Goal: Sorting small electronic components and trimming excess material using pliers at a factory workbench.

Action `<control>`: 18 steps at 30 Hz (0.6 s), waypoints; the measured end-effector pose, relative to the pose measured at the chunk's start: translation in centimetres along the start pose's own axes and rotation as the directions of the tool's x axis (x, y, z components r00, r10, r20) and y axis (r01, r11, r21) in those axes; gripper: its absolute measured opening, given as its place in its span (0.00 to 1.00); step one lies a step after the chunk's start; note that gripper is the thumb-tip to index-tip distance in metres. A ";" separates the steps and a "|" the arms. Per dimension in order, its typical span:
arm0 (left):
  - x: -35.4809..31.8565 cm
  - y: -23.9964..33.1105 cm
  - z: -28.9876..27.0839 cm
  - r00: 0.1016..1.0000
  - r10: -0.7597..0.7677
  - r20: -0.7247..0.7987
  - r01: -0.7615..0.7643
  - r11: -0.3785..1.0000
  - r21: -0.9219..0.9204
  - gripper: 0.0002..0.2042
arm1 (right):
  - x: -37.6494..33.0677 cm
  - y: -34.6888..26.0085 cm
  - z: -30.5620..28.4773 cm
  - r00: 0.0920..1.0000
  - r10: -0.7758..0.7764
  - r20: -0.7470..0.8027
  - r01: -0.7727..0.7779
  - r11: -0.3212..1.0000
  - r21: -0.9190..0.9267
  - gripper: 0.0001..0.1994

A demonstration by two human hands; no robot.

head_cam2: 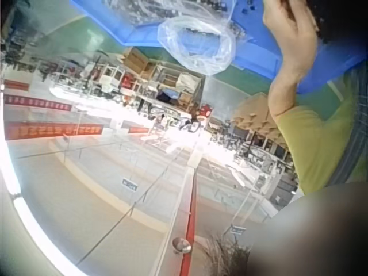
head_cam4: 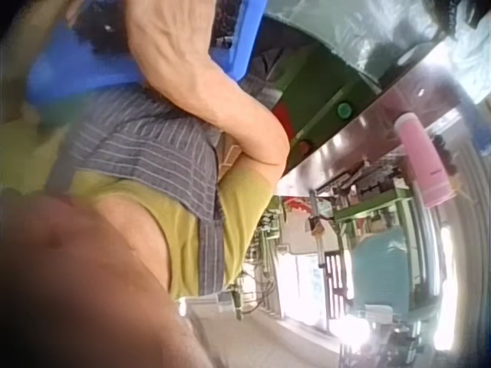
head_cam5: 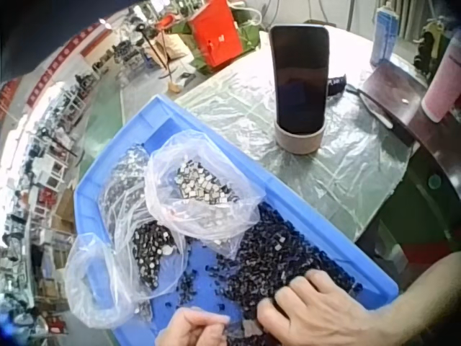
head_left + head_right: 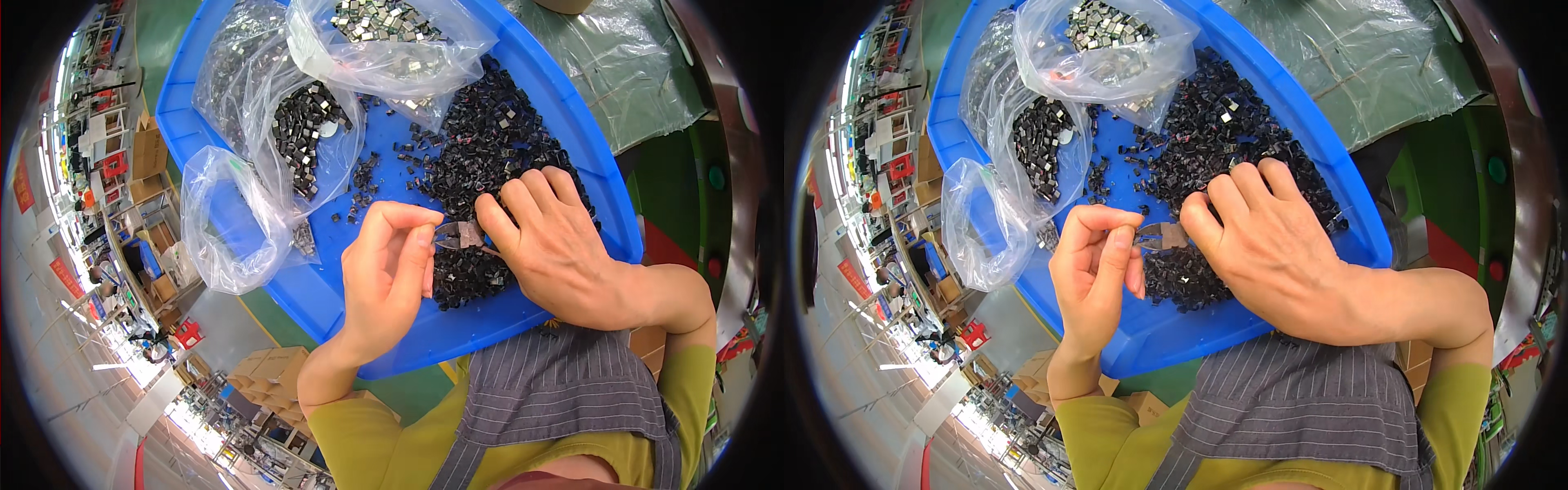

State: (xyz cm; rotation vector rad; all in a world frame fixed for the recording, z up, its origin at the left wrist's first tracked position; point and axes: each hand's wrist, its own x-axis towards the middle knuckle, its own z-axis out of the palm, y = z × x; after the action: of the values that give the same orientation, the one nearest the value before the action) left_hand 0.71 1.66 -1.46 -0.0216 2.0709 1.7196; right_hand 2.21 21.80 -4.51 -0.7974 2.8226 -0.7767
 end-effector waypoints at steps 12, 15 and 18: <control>0.0 0.2 -0.4 0.995 -0.077 0.058 0.086 0.984 -0.159 0.05 | -0.1 0.3 0.0 0.998 -0.039 -0.057 0.039 0.999 0.011 0.07; 0.2 0.3 -0.8 0.993 -0.080 0.082 0.095 0.975 -0.202 0.05 | 0.0 0.3 0.1 0.998 -0.039 -0.053 0.043 0.997 0.062 0.07; 0.3 0.3 -1.0 0.995 -0.055 0.087 0.068 0.986 -0.149 0.05 | 0.2 0.3 0.5 0.991 -0.040 -0.127 0.043 0.999 0.024 0.09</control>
State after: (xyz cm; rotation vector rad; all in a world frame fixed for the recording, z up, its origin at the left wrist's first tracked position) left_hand 0.03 0.86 -1.13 -0.0597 1.8572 1.8058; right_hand 2.02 21.65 -5.07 -0.8344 2.9074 -0.8998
